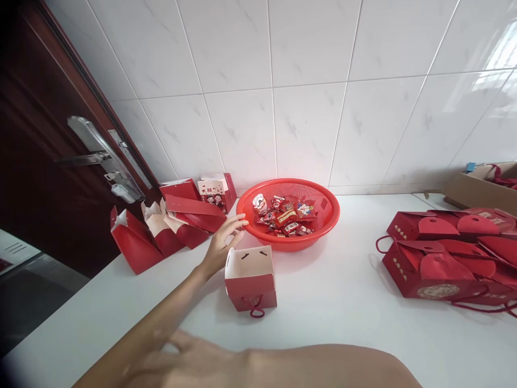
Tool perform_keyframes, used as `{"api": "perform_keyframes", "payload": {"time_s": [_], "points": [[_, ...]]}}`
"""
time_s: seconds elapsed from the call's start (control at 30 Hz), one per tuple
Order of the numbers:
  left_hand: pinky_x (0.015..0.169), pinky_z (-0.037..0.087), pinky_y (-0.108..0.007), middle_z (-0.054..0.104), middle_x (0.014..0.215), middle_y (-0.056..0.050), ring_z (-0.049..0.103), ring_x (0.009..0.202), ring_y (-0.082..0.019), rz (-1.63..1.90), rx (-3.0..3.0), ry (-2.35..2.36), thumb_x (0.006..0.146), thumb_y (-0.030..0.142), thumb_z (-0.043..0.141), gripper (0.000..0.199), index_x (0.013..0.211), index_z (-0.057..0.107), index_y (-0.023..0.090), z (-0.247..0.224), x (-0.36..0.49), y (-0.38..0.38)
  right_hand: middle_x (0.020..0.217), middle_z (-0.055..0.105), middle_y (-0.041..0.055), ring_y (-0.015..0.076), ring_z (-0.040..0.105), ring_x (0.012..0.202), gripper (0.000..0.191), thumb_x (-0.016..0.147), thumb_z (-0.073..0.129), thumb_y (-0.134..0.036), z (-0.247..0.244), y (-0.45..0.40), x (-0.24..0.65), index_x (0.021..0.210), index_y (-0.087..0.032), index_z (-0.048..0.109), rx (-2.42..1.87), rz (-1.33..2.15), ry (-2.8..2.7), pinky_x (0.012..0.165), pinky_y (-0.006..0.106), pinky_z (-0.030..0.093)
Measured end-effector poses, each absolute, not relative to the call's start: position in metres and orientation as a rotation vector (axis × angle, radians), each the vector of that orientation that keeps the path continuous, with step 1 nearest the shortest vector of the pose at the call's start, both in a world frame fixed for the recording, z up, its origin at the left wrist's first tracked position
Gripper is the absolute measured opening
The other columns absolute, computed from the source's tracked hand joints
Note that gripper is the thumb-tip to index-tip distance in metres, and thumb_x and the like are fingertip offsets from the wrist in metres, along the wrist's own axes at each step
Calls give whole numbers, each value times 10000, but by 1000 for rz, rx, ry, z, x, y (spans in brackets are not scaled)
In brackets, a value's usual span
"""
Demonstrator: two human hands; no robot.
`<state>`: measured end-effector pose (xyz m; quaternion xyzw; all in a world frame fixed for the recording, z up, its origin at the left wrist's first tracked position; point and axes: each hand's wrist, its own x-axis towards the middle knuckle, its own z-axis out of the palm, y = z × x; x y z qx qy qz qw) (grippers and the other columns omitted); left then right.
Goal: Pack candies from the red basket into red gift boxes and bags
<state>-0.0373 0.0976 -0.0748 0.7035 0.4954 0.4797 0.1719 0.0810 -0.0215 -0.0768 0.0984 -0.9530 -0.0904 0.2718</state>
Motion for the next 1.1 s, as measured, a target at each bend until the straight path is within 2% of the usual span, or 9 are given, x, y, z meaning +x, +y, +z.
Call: {"api": "perform_keyframes", "payload": {"time_s": [0.1, 0.17, 0.2, 0.33, 0.47, 0.67, 0.8, 0.97, 1.1], "points": [[978, 542, -391, 633, 1342, -105, 638, 1170, -255, 1342, 2053, 1377, 945, 325, 536, 263, 1087, 722, 207, -78, -40, 98, 1274, 717, 39, 175, 579, 1285, 351, 1004, 411, -214, -7, 6, 117, 1116, -236, 743, 12, -35, -2485, 1184, 311, 399], [1036, 516, -396, 637, 1338, -83, 611, 1230, -267, 1302, 2096, 1337, 969, 312, 506, 287, 1144, 711, 214, -76, -42, 96, 1176, 739, 105, 214, 652, 1147, 295, 959, 451, -147, 21, 32, 140, 1064, -165, 726, -114, 165, -2327, 1092, 381, 478], [1048, 511, -394, 638, 1338, -73, 602, 1247, -269, 1275, 2115, 1317, 980, 311, 490, 306, 1178, 705, 221, -74, -42, 95, 1159, 746, 94, 226, 654, 1145, 283, 946, 468, -123, 29, 47, 151, 1067, -180, 718, -206, 218, -2273, 1046, 413, 498], [1068, 500, -395, 627, 1353, -85, 591, 1261, -261, 1163, 2151, 1311, 999, 352, 453, 362, 1232, 703, 233, -65, -44, 89, 1046, 772, 79, 250, 700, 998, 220, 932, 560, -196, 25, 113, 189, 1058, -205, 740, -827, 393, -2205, 842, 376, 538], [1134, 441, -407, 604, 1393, -96, 568, 1295, -257, 1076, 2131, 1336, 1017, 374, 419, 409, 1290, 688, 231, -60, -46, 88, 1199, 739, 76, 267, 654, 1137, 288, 939, 533, -207, 7, 156, 211, 1143, -213, 736, -1451, 451, -2257, 895, 331, 491], [1115, 448, -394, 624, 1326, -104, 577, 1261, -258, 1091, 2113, 1270, 1021, 390, 421, 407, 1230, 720, 211, -61, -47, 83, 980, 752, 60, 258, 694, 872, 250, 804, 681, -228, -4, 164, 220, 1034, -249, 776, -1639, 700, -2514, 676, 304, 486], [1053, 482, -377, 656, 1199, -93, 626, 1140, -245, 1120, 2092, 1230, 1011, 404, 454, 372, 1111, 760, 219, -56, -48, 75, 1064, 735, 55, 276, 683, 960, 456, 732, 734, -218, -5, 164, 221, 1182, -296, 734, -1684, 762, -2620, 706, 304, 493], [1029, 485, -378, 662, 1137, -95, 630, 1103, -246, 1160, 1985, 1202, 994, 420, 495, 346, 1044, 769, 214, -53, -55, 66, 1292, 661, 99, 284, 675, 1046, 831, 686, 775, -252, -6, 175, 219, 1476, -298, 521, -1762, 710, -2647, 672, 278, 504], [1048, 481, -395, 653, 1181, -100, 610, 1147, -265, 1215, 1869, 1133, 941, 429, 559, 313, 1046, 768, 221, -59, -58, 62, 1001, 731, 63, 233, 704, 801, 951, 565, 862, -291, -15, 185, 206, 1454, -264, 525, -1722, 618, -2707, 586, 256, 480]]}}
